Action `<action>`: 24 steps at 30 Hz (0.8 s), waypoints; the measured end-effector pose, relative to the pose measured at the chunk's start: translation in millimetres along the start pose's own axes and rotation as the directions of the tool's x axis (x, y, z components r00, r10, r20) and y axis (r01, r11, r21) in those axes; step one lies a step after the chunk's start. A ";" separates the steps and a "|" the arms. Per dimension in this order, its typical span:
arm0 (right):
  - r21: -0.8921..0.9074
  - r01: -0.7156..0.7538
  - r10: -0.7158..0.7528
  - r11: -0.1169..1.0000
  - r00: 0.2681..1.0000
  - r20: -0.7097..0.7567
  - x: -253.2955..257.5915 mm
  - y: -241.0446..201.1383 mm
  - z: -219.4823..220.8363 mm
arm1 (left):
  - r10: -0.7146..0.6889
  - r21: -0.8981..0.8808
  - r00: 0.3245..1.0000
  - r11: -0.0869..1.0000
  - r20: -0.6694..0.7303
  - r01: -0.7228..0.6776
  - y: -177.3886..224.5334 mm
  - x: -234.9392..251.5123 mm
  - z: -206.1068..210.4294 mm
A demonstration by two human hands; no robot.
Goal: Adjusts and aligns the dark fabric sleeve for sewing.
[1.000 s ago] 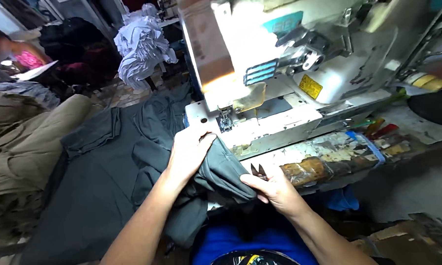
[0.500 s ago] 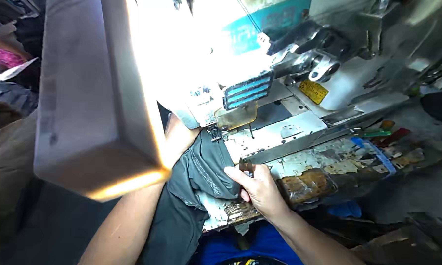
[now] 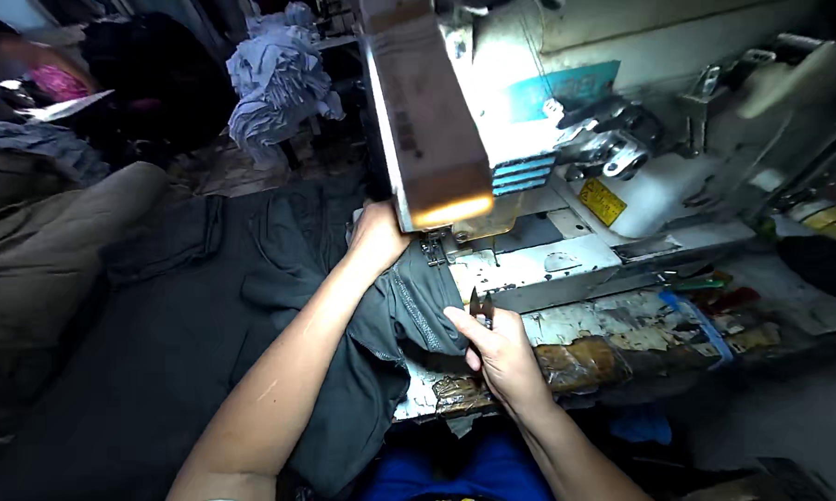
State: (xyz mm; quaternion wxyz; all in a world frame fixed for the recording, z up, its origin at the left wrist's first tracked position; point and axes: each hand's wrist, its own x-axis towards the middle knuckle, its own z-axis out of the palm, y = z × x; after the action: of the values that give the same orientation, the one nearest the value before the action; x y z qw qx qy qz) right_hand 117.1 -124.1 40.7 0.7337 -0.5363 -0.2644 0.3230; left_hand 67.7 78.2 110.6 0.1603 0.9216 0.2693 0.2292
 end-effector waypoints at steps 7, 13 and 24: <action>-0.048 0.017 -0.013 0.999 0.997 0.076 -11.7 5.7 -8.2 | -0.041 0.023 0.993 0.999 0.112 0.038 22.1 -53.4 -28.4; -0.029 0.049 -0.048 0.998 0.999 0.022 -13.7 10.5 -5.2 | -0.016 0.098 0.996 0.995 -0.092 0.025 25.0 -78.1 -15.5; 0.012 0.042 -0.042 0.999 0.998 0.053 -16.1 9.0 -6.4 | 0.016 0.060 0.999 0.998 -0.047 -0.013 17.9 -76.3 -14.2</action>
State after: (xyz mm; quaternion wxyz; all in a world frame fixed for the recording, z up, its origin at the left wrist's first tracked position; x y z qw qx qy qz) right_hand 109.5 -138.2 29.6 0.7360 -0.5176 -0.2933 0.3231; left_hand 10.9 22.7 104.4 0.1246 0.9222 0.2729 0.2439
